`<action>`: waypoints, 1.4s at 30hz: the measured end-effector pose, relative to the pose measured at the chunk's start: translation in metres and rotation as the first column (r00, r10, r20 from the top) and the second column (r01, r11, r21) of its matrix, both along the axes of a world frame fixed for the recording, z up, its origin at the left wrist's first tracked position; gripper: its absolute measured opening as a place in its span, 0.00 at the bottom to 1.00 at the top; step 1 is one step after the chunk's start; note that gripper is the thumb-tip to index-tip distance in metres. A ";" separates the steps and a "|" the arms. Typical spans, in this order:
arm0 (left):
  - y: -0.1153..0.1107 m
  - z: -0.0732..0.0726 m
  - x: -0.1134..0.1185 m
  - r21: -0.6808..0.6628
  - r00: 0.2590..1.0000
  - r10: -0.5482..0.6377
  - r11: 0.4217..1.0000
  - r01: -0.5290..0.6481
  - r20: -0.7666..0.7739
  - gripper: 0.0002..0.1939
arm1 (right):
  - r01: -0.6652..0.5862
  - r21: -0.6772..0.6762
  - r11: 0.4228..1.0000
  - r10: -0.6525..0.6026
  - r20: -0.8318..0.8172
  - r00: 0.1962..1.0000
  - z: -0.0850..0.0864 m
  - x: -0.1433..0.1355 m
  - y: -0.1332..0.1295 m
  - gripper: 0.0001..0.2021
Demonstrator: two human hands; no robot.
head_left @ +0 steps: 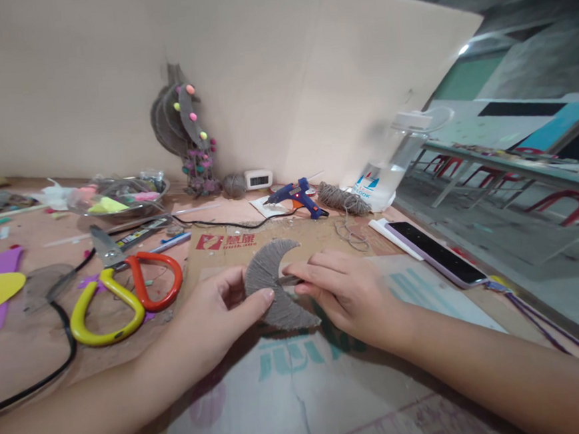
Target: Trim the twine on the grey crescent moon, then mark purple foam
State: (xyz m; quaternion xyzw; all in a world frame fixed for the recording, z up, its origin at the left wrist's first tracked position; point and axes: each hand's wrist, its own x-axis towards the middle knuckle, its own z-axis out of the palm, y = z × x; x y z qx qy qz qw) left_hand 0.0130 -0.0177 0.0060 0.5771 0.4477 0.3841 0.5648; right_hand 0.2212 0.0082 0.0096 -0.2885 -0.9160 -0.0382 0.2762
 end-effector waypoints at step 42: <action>0.003 -0.003 0.000 -0.033 0.999 -0.010 0.999 0.011 0.050 0.12 | 0.072 -0.197 0.978 -0.092 -0.095 0.991 -0.002 0.000 -0.004 0.12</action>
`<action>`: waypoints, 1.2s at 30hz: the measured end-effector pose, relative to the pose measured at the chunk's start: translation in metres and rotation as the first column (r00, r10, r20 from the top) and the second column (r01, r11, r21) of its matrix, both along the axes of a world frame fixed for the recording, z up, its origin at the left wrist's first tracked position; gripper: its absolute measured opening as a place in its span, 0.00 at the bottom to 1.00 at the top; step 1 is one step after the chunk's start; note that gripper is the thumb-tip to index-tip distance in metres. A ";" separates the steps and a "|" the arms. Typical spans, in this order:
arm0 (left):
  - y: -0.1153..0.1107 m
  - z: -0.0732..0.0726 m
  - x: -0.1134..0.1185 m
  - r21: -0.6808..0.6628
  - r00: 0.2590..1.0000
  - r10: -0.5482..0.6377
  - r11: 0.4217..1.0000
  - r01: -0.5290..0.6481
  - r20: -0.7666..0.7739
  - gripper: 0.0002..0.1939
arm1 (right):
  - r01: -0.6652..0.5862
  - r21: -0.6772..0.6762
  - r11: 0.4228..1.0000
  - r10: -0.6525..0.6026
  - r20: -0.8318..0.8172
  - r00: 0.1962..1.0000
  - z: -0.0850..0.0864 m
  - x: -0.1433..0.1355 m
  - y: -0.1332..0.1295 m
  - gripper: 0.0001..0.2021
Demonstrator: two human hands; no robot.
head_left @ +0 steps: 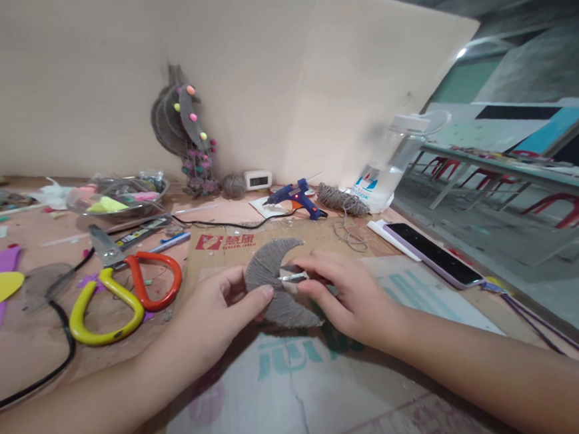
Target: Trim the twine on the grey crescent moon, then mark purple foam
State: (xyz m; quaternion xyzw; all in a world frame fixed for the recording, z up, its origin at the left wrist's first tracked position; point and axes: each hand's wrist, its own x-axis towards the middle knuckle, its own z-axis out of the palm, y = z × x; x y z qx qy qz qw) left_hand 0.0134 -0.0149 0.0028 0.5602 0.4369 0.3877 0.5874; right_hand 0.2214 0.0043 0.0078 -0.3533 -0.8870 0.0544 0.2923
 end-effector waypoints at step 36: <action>0.001 -0.006 -0.002 0.032 0.994 0.106 0.994 -0.106 -0.022 0.16 | -0.112 -0.594 0.797 -0.065 -0.269 0.961 0.006 -0.015 -0.007 0.06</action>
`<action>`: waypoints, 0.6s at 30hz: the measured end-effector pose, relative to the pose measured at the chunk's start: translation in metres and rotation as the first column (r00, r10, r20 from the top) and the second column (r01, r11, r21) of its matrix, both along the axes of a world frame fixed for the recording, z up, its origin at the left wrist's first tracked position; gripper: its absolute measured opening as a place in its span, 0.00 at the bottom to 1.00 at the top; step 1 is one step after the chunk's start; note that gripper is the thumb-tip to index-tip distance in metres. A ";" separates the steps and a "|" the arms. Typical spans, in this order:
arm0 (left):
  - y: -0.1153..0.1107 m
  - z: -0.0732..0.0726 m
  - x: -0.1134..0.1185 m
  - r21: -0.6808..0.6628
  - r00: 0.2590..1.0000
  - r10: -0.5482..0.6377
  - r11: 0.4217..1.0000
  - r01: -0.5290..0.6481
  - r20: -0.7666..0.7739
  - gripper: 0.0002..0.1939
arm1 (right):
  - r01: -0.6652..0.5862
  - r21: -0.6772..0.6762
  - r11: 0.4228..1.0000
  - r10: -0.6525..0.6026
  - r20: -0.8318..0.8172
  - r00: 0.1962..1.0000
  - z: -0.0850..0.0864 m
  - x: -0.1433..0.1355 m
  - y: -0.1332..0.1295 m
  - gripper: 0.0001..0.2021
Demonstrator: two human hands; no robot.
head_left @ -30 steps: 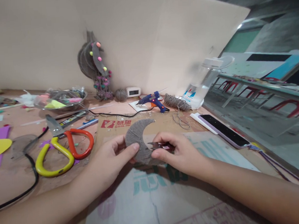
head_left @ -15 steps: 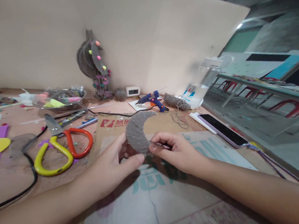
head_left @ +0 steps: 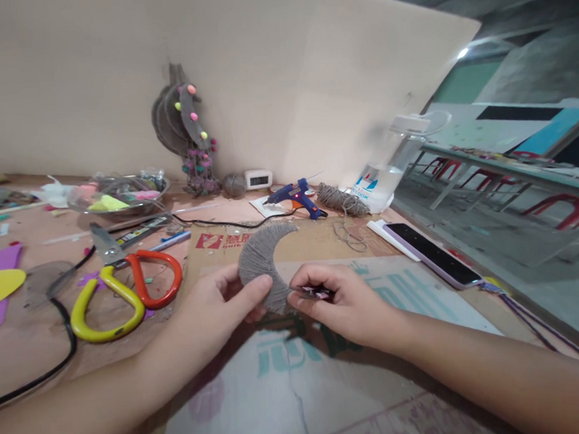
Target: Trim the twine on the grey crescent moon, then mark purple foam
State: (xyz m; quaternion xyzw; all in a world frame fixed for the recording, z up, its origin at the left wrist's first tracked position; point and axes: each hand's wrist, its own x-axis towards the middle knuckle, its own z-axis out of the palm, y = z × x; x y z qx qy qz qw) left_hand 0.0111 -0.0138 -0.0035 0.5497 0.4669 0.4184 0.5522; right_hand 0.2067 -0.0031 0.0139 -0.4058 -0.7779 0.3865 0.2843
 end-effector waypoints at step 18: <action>-0.002 0.000 0.003 0.010 0.994 -0.069 0.997 0.070 -0.082 0.15 | -0.058 -0.158 0.986 0.030 -0.176 0.984 -0.002 0.003 0.005 0.13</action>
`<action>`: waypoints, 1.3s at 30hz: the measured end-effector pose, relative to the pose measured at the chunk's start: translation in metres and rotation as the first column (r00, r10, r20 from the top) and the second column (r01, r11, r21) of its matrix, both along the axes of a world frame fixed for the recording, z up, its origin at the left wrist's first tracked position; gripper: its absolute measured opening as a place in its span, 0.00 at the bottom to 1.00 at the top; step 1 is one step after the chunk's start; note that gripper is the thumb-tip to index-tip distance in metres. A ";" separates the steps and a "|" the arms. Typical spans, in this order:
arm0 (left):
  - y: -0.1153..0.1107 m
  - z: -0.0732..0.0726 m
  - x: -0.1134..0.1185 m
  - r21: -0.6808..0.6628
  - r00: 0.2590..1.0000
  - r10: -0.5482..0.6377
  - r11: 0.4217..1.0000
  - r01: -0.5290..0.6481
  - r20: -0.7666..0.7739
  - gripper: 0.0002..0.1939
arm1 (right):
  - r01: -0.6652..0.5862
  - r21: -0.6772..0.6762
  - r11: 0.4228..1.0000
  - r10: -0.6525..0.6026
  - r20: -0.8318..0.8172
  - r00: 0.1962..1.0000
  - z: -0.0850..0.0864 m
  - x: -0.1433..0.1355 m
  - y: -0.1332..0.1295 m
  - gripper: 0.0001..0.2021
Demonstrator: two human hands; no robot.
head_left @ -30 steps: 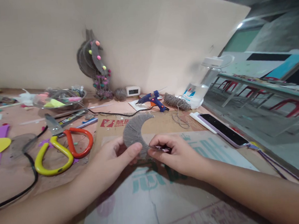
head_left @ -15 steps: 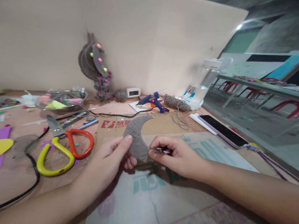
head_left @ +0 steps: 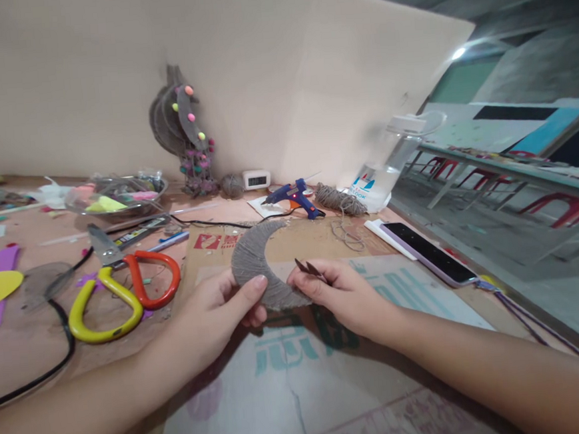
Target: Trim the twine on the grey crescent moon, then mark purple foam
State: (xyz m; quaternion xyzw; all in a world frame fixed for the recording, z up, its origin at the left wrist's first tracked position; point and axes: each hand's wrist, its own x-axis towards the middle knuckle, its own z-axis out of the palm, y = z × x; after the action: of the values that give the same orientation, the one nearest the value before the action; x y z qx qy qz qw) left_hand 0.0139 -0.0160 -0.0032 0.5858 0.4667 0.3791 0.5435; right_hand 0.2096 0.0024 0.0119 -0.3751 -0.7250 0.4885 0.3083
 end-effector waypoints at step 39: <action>-0.005 0.006 -0.001 0.009 0.993 -0.119 0.993 0.119 -0.022 0.12 | -0.057 -0.235 0.970 0.016 -0.174 0.985 0.000 -0.003 0.000 0.11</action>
State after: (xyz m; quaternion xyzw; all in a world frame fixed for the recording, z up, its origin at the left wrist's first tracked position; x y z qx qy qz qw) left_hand 0.0131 -0.0211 0.0025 0.6192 0.4347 0.3421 0.5573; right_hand 0.2062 0.0019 0.0117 -0.3529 -0.6386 0.6081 0.3128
